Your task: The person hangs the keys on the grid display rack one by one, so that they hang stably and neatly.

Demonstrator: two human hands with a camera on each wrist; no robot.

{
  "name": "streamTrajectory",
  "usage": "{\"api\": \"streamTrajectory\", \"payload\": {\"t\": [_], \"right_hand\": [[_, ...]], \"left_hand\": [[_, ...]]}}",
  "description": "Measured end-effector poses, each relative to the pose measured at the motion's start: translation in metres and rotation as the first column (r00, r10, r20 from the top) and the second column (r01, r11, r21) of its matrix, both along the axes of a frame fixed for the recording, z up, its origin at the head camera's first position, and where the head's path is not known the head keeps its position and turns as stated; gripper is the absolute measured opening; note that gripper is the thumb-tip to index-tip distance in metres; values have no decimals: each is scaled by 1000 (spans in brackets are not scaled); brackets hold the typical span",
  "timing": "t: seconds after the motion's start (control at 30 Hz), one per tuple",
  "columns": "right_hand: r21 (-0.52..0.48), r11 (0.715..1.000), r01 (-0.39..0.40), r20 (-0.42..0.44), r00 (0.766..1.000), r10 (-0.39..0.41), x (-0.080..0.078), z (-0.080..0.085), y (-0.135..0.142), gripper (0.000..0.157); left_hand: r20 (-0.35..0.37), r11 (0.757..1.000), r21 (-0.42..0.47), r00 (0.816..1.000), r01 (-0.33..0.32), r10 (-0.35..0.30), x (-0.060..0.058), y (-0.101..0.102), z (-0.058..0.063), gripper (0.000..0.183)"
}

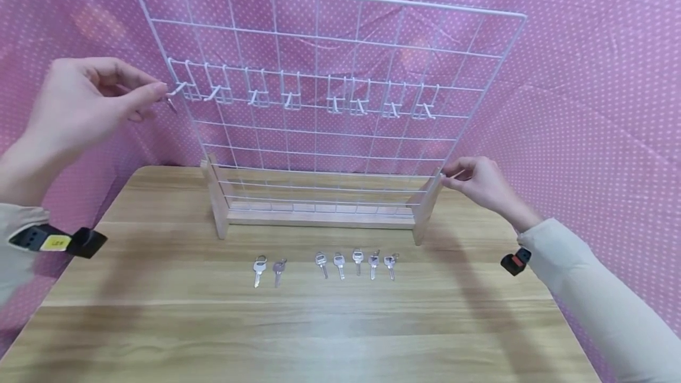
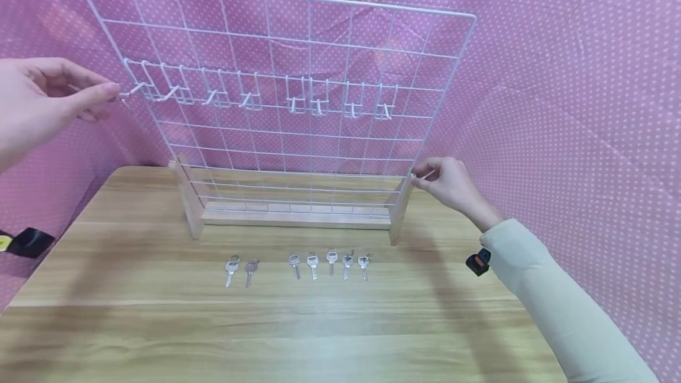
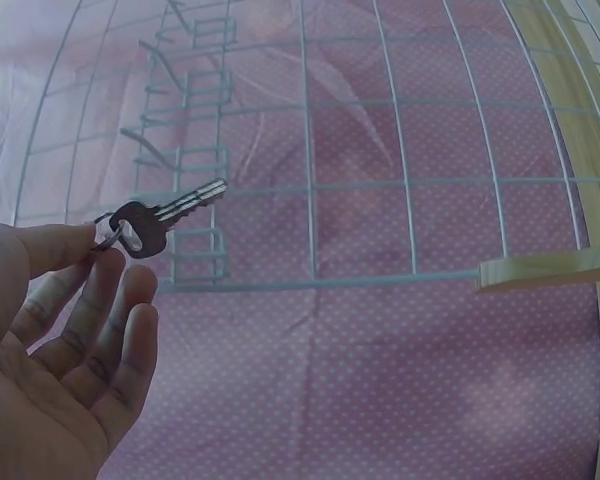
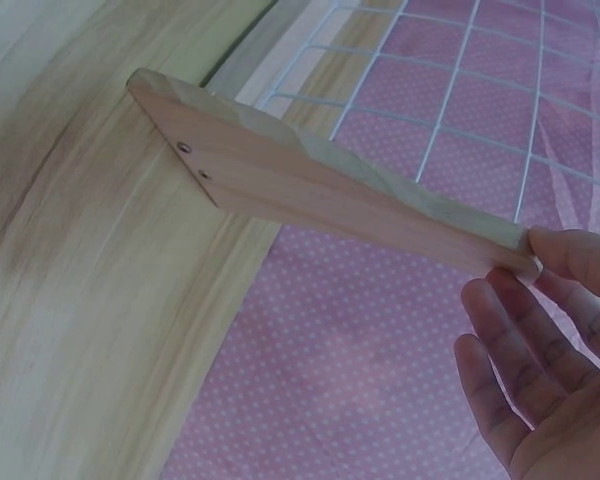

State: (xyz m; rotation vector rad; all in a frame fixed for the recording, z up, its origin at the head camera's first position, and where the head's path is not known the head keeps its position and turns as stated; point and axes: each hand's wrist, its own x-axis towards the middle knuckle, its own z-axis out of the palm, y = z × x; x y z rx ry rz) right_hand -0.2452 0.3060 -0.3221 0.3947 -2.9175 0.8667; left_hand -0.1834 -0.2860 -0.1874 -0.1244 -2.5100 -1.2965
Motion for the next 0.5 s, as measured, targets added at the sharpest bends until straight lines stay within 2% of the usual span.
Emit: {"api": "streamTrajectory", "payload": {"t": [0.3,0.5], "right_hand": [[-2,1000,-8,-29,1000,8,-1,-2,0,21],[-7,1000,-6,-27,1000,5,0,-2,1,21]], "left_hand": [[6,999,33,1000,21,-21,-11,-8,-10,11],[0,1000,-20,1000,16,-16,-8,-11,-17,8]]}}
